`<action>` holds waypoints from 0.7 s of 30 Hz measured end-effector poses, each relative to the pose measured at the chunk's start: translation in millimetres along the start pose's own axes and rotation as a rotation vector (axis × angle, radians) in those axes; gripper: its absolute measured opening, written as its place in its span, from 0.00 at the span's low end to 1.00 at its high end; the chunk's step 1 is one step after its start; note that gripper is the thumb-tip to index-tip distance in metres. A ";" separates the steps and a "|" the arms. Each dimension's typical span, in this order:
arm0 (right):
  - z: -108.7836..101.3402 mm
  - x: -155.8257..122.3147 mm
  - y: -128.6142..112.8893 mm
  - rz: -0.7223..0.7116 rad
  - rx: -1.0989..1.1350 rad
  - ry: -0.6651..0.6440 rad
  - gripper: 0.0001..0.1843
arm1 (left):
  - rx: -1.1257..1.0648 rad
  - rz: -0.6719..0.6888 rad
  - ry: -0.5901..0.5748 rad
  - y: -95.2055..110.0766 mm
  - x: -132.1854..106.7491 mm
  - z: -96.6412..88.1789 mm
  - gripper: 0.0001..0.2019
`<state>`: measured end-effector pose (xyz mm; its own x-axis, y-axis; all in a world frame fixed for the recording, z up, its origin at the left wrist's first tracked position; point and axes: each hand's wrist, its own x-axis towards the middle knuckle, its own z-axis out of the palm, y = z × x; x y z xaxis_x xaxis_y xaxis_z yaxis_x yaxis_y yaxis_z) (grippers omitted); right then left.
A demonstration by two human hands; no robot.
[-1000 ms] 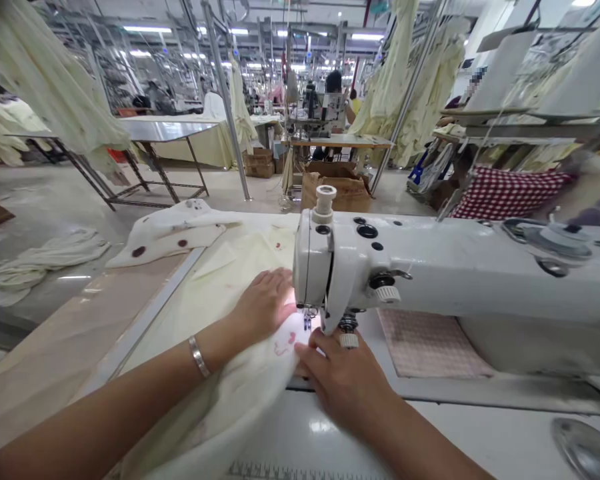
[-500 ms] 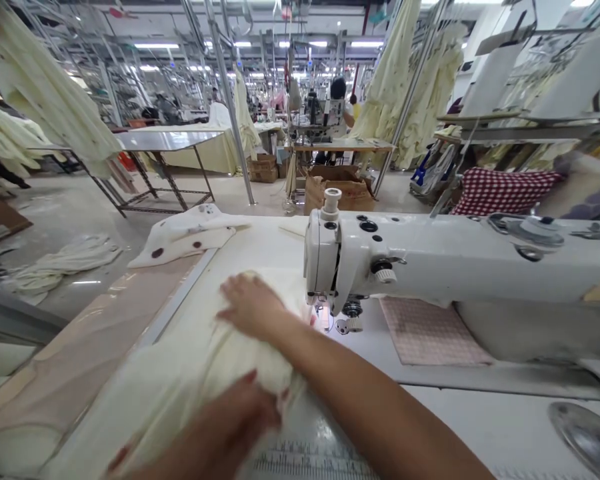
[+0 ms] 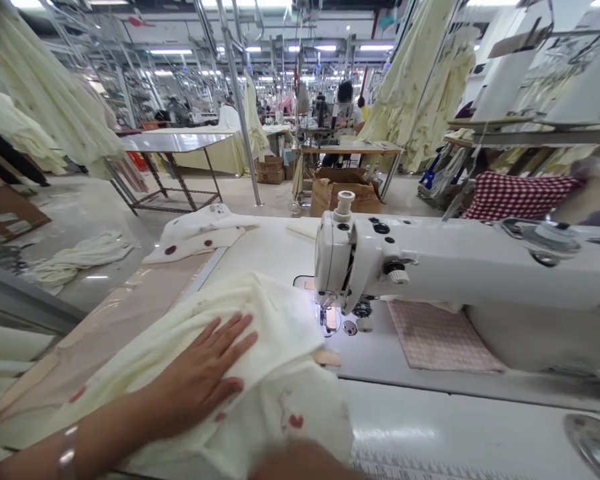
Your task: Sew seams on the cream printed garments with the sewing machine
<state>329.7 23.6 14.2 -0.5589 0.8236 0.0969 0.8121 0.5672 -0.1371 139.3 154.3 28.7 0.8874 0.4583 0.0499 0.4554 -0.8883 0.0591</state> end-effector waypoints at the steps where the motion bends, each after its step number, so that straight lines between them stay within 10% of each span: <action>1: -3.4 -9.9 5.5 -0.001 0.012 -0.004 0.14 | 0.001 0.031 -0.027 4.7 2.5 1.3 0.26; 8: -45.0 -53.0 63.6 0.230 0.010 0.033 0.14 | -0.089 -0.047 0.067 51.8 41.2 -24.4 0.12; 15: -40.5 -56.2 69.8 0.232 0.012 0.062 0.14 | -0.045 0.014 -0.050 92.4 106.9 -20.9 0.06; 21: -33.3 -59.7 74.4 0.270 -0.022 0.052 0.11 | -0.010 0.147 0.313 87.5 106.7 -1.7 0.10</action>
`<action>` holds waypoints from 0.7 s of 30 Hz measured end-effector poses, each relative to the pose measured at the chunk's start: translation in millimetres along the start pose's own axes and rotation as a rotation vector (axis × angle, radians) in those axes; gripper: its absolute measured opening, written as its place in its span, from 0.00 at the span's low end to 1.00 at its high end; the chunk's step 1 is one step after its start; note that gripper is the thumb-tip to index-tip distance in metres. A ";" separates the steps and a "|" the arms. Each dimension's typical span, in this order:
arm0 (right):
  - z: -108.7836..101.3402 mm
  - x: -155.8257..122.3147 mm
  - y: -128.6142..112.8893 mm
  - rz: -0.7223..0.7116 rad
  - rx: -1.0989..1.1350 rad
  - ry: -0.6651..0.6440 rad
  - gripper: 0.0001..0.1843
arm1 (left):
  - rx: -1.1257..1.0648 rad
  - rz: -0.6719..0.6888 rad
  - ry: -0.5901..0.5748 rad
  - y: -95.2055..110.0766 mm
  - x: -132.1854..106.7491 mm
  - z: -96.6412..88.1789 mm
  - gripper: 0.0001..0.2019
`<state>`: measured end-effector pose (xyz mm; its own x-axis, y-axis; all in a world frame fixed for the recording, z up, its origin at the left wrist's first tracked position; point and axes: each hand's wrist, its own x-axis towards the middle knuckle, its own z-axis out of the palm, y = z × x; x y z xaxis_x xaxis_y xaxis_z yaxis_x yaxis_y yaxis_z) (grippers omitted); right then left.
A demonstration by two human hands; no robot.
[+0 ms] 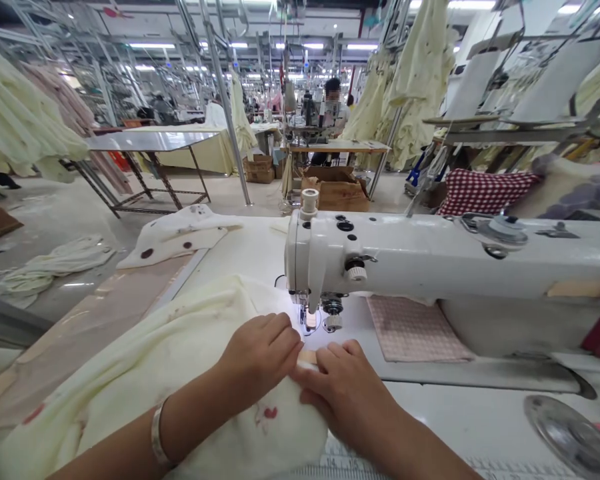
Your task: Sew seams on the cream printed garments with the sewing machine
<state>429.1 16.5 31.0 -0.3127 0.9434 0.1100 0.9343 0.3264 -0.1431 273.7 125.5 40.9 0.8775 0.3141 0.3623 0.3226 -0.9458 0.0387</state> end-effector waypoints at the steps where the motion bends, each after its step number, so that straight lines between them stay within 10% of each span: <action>1: 0.3 -0.3 1.2 0.002 0.003 -0.005 0.11 | -0.007 -0.028 -0.001 -1.1 -2.2 1.4 0.09; 5: -0.4 -0.7 2.8 0.003 0.040 -0.026 0.12 | -0.026 -0.144 -0.088 -6.8 -8.2 2.9 0.08; 10: 0.6 1.2 1.1 0.028 0.071 -0.021 0.08 | -0.007 0.198 0.180 -4.7 -12.5 4.1 0.14; 13: 0.8 -0.7 9.6 0.019 0.088 0.006 0.14 | -0.006 0.328 0.081 2.4 -17.4 9.5 0.12; 21: -4.8 -14.6 36.7 0.063 0.184 0.146 0.09 | -0.060 0.099 -0.102 15.3 -20.3 18.2 0.10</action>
<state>468.7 14.5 28.8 -0.2146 0.9481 0.2345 0.9001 0.2852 -0.3292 267.3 106.2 17.2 0.9365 0.2226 0.2710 0.2133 -0.9749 0.0638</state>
